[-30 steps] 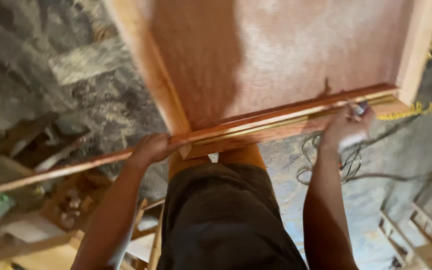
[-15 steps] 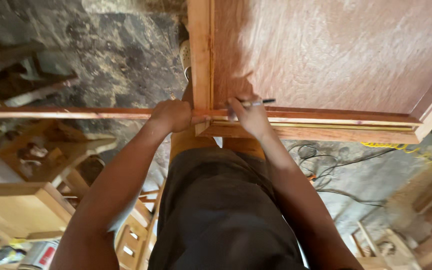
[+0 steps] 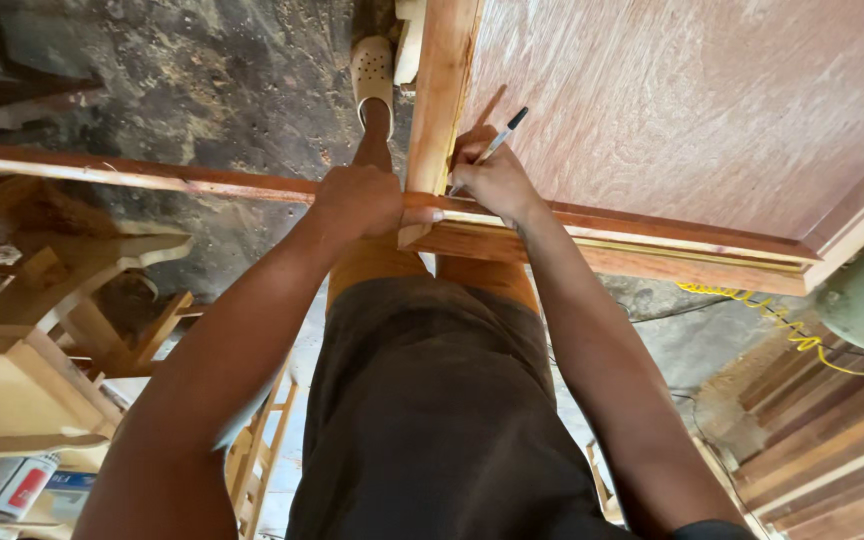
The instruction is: The person measures and marks a thin wooden strip against a large framed board, and later uses a hand saw to cut the strip while holding it against the workshop floor.
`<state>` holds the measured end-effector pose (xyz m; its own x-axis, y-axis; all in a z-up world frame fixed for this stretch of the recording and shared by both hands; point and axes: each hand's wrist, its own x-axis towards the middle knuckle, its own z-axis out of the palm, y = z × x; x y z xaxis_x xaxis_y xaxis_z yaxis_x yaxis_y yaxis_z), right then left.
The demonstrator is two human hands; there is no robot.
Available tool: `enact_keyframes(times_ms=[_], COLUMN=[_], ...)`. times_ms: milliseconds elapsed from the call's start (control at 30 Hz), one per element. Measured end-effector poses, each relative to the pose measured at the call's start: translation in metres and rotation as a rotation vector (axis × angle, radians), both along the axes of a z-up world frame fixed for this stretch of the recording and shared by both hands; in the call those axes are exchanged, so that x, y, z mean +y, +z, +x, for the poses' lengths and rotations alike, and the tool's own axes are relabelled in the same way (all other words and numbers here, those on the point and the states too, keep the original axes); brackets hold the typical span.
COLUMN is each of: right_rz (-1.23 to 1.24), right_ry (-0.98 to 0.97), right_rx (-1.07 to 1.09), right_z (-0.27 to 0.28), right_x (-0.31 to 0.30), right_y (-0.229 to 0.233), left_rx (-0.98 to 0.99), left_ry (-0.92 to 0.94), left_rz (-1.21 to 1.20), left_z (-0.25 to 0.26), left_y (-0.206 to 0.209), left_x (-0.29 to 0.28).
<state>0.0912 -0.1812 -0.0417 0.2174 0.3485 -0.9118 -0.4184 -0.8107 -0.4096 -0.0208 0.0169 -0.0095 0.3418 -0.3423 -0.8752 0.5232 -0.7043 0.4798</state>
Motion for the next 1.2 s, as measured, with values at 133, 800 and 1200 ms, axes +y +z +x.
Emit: enact_keyframes(times_ms=[133, 800, 1200], right_rz=[-0.111, -0.077, -0.195], right_ry=[-0.025, 0.073, 0.153], right_rx=[0.074, 0.059, 0.059], right_z=[0.0, 0.001, 0.002], right_x=[-0.002, 0.0, 0.007], right_y=[-0.005, -0.001, 0.006], left_rx=[0.002, 0.009, 0.039], left_ry=[-0.015, 0.003, -0.057], left_rz=[0.01, 0.003, -0.012], left_z=[0.001, 0.004, 0.004], left_y=[0.001, 0.002, 0.001], left_x=[0.003, 0.003, 0.002])
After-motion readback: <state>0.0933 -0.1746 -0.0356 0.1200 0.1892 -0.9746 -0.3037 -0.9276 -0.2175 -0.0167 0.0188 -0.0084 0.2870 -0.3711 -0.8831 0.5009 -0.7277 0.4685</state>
